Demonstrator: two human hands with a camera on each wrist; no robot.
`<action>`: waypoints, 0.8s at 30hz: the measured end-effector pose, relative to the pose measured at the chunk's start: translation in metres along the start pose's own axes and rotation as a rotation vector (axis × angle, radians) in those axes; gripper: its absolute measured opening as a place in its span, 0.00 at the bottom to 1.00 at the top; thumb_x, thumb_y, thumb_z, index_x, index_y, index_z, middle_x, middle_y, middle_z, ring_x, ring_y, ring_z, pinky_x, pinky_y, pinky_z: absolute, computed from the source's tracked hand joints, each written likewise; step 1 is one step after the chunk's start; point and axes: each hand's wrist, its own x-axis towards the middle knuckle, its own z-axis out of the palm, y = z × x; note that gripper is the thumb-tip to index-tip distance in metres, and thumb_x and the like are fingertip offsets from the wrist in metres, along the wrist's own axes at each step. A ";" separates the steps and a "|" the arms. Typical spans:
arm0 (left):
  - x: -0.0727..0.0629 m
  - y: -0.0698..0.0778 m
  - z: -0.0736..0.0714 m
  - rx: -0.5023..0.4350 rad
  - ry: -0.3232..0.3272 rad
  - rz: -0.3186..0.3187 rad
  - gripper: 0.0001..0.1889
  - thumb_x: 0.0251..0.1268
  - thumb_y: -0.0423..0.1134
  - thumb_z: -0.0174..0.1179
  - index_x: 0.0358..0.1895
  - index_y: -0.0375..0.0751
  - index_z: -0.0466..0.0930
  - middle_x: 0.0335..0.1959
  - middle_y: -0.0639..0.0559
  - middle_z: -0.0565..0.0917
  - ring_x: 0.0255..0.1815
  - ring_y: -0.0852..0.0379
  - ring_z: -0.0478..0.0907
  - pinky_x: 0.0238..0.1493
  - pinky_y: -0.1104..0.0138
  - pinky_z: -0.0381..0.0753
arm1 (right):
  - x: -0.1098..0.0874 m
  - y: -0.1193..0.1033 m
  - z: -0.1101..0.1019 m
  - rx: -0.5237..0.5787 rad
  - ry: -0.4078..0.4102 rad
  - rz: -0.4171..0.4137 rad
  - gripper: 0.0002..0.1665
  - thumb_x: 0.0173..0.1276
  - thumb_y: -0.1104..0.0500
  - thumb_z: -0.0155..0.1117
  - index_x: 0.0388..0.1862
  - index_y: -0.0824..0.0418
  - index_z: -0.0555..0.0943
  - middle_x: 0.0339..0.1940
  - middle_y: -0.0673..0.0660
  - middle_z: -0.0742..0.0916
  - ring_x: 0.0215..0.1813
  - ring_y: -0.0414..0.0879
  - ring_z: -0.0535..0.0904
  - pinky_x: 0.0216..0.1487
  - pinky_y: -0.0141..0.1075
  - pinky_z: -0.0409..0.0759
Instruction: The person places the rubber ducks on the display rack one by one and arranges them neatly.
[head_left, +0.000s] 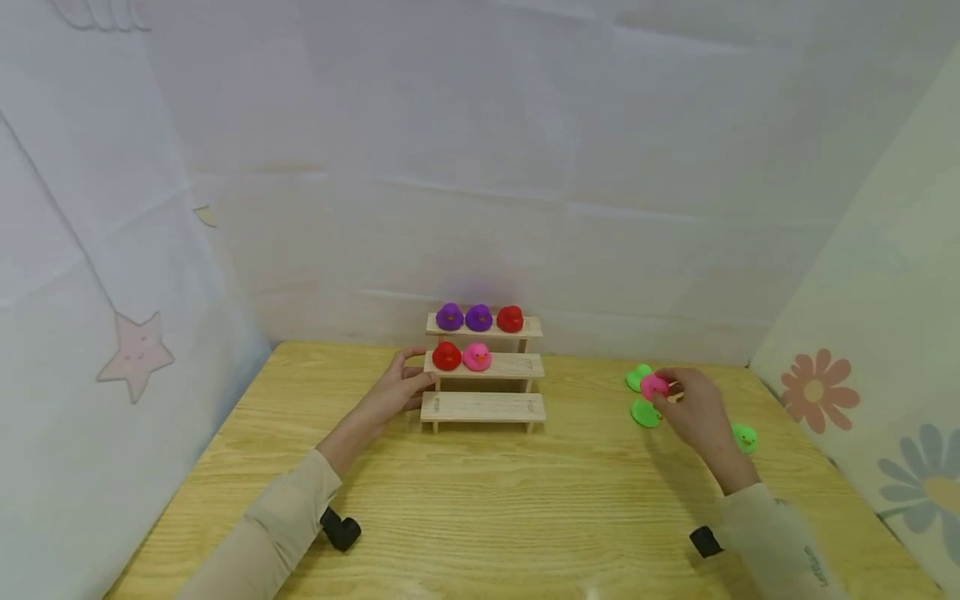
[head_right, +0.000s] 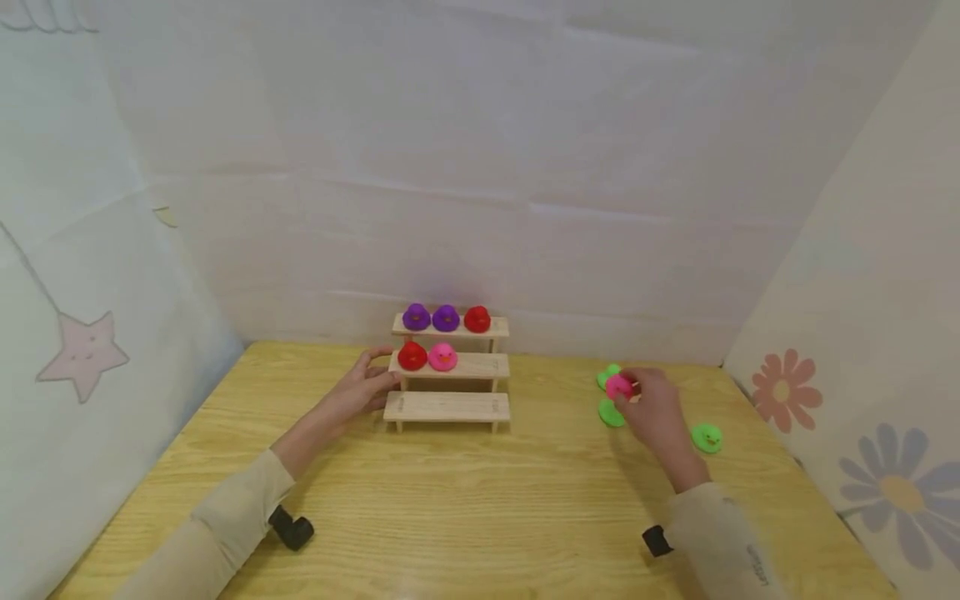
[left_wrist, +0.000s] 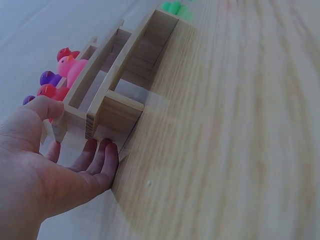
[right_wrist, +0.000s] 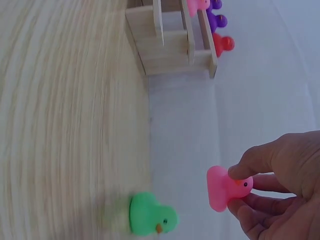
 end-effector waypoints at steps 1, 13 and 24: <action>0.000 0.000 0.000 -0.006 -0.001 0.000 0.40 0.72 0.48 0.65 0.79 0.52 0.50 0.71 0.33 0.63 0.67 0.35 0.71 0.64 0.48 0.74 | 0.000 -0.004 0.001 0.004 0.001 -0.006 0.21 0.66 0.69 0.70 0.56 0.77 0.79 0.49 0.72 0.83 0.45 0.63 0.81 0.43 0.55 0.83; -0.007 0.005 0.002 -0.013 0.004 0.001 0.39 0.74 0.45 0.63 0.79 0.50 0.49 0.70 0.33 0.64 0.66 0.35 0.71 0.65 0.47 0.73 | 0.017 -0.041 0.031 0.076 -0.014 -0.027 0.22 0.64 0.69 0.71 0.57 0.73 0.81 0.51 0.69 0.83 0.46 0.59 0.82 0.42 0.49 0.83; -0.009 0.008 0.003 -0.027 -0.002 -0.001 0.40 0.73 0.45 0.64 0.79 0.50 0.48 0.70 0.33 0.64 0.67 0.34 0.71 0.65 0.47 0.72 | 0.032 -0.077 0.058 0.126 -0.026 -0.084 0.21 0.63 0.69 0.72 0.56 0.71 0.82 0.50 0.66 0.84 0.45 0.57 0.82 0.42 0.47 0.83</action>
